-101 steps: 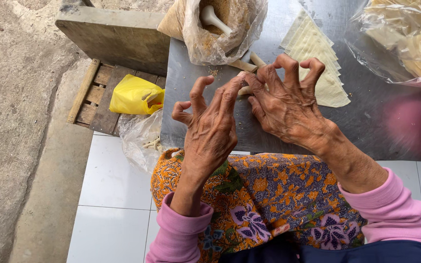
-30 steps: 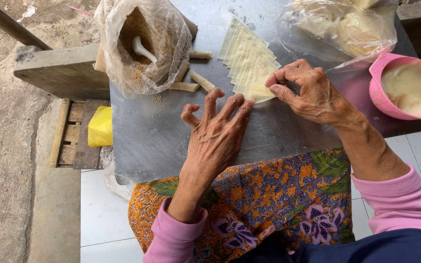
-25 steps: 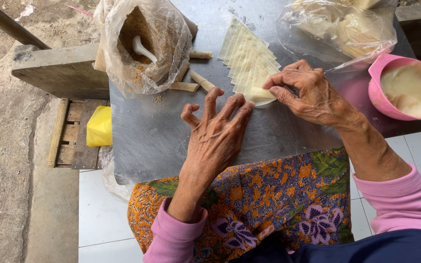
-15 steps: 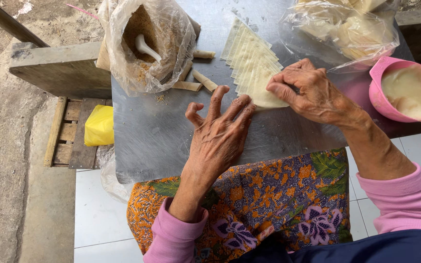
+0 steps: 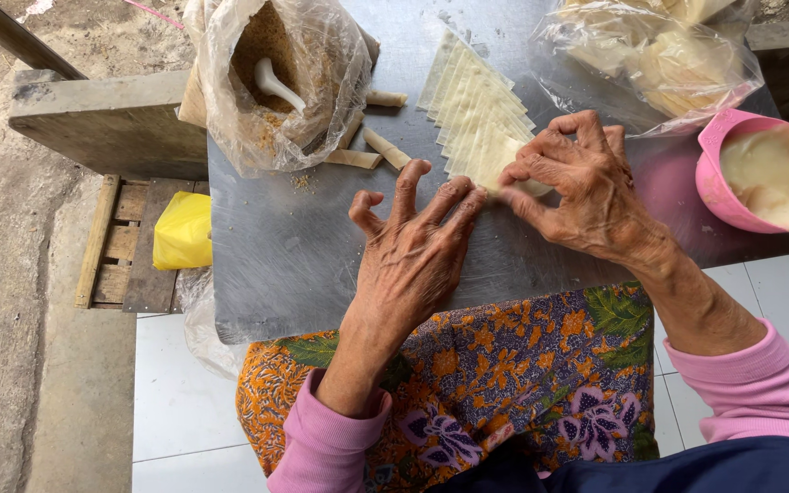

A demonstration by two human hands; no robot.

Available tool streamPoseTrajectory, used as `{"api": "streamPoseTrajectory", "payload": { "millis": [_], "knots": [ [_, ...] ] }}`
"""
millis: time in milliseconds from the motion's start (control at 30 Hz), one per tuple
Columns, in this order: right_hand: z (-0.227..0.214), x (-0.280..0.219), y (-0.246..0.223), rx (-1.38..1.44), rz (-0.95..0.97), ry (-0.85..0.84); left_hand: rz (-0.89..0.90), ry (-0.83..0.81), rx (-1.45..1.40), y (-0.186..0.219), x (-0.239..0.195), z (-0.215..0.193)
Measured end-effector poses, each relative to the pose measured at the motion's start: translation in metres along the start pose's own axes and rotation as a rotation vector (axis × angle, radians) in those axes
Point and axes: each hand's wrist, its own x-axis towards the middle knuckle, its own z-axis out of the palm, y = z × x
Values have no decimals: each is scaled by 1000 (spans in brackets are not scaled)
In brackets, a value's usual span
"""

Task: The person fills thin square wrappers with a granular mixture using a small spoon, then folds and rolls them into cylindrical spring rolls. The finished rolls are placed on the metal table beside the stack of wrappers.

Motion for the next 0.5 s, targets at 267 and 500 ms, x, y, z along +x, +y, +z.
{"api": "streamPoseTrajectory", "payload": {
  "millis": [267, 500],
  "knots": [
    [6, 7, 29, -56, 117, 75, 0, -7, 3, 0, 0, 2],
    [-21, 47, 60, -129, 103, 133, 1, -10, -34, -1, -1, 1]
  ]
}}
